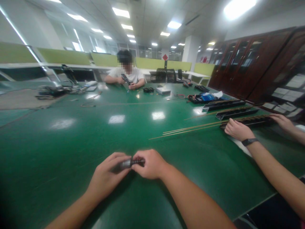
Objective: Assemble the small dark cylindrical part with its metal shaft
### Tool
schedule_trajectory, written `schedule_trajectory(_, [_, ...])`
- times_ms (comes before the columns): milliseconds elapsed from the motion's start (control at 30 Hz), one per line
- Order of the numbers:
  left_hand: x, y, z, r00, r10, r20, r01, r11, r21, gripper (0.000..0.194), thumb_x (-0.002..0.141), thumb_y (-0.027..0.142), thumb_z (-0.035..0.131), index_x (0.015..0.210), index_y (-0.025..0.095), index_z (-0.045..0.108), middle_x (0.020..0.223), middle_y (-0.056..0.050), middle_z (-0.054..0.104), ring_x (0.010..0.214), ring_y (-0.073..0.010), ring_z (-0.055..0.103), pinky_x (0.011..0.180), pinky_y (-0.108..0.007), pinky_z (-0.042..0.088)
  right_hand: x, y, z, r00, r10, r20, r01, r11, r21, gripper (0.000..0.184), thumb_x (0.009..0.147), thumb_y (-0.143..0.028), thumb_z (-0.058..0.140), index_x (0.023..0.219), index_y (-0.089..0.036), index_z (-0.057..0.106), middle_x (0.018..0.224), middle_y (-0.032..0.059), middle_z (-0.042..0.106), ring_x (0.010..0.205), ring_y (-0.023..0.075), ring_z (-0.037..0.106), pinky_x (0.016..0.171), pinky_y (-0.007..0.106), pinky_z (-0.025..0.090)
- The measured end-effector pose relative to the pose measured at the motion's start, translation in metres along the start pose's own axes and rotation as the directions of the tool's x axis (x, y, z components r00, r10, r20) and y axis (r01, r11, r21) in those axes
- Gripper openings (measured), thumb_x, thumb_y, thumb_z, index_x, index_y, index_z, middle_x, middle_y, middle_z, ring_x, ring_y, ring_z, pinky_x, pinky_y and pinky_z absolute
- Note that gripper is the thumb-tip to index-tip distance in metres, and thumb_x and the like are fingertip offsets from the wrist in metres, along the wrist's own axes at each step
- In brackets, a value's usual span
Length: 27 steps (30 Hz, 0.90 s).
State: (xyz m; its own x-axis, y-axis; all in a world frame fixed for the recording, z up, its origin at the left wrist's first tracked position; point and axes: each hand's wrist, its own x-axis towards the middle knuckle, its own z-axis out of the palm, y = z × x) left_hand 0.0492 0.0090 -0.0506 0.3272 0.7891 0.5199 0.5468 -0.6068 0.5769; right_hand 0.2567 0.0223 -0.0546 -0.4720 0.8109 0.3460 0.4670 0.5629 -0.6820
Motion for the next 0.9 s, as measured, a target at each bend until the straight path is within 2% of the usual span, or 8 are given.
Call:
schedule_trajectory(400, [0.0007,-0.0023,-0.0011,1.0,-0.013,0.009,0.012,1.0,0.011,0.02,0.084,0.035,0.067,0.101,0.025,0.073,0.098,-0.004,0.067,0.089,-0.0176,0.065,0.078,-0.026,0.054,0.001,0.0019,-0.0008,0.999,-0.037,-0.027,0.036,0.999,-0.024,0.011,0.081,-0.028,0.068,0.089,-0.02,0.07,0.075,-0.0004,0.069,0.063,0.013,0.059,0.061,0.022,0.043])
schedule_trajectory(900, [0.0012,-0.0079,-0.005,1.0,-0.018,-0.001,0.018,0.999,0.032,0.021,0.082,0.035,0.072,0.101,0.026,0.073,0.099,-0.002,0.067,0.09,-0.0157,0.065,0.079,-0.025,0.052,0.0009,0.0055,-0.0028,0.999,0.005,-0.045,-0.006,1.0,-0.028,0.013,0.081,-0.03,0.068,0.088,-0.019,0.071,0.07,-0.0009,0.066,0.058,0.0117,0.055,0.056,0.021,0.039])
